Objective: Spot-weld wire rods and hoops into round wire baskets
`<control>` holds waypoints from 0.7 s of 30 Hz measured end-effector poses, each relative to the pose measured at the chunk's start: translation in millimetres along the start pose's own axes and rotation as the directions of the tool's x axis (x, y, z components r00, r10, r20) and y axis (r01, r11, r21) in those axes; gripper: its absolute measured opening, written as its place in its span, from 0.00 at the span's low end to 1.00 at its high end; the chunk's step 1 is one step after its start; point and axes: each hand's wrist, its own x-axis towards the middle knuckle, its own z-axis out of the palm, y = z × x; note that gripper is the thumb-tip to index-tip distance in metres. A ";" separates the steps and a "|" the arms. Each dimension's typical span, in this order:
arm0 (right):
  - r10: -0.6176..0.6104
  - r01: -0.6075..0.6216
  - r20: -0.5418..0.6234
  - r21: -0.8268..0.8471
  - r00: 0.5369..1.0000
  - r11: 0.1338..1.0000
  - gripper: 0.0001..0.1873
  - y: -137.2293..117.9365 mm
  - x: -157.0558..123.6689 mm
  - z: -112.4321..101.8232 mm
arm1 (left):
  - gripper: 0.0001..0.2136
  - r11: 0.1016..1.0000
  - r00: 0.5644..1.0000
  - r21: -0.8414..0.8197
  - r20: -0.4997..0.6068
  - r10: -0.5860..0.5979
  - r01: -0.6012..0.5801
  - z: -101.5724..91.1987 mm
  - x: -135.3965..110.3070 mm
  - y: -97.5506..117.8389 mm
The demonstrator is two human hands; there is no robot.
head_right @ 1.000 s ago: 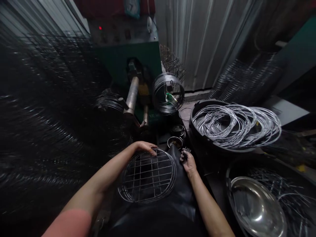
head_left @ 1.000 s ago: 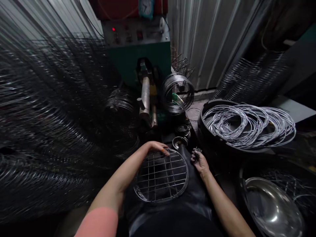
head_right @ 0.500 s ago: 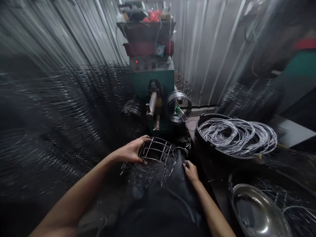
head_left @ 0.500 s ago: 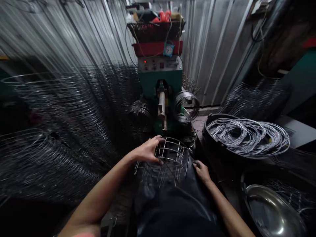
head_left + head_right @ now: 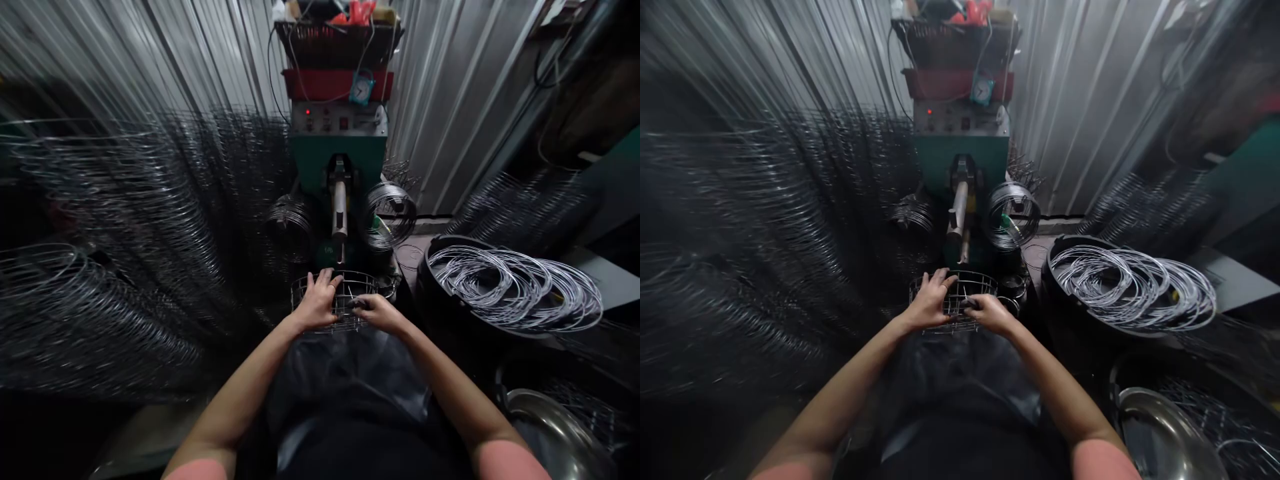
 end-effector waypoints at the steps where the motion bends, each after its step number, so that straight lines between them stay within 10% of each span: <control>1: -0.037 0.032 -0.044 -0.107 0.998 0.994 0.07 2.9 8.4 4.1 | 0.43 1.000 1.000 -0.018 0.002 -0.011 0.011 1.2 1.8 -2.3; 11: -0.185 0.200 0.076 -0.387 0.980 0.900 0.17 25.3 25.7 2.3 | 0.44 0.986 0.997 -0.148 0.030 -0.070 0.074 14.1 17.8 -28.5; 21: -0.269 0.253 0.014 -0.390 0.963 0.885 0.06 43.5 41.8 11.5 | 0.44 0.976 0.994 -0.193 0.042 -0.096 0.103 26.6 28.4 -47.9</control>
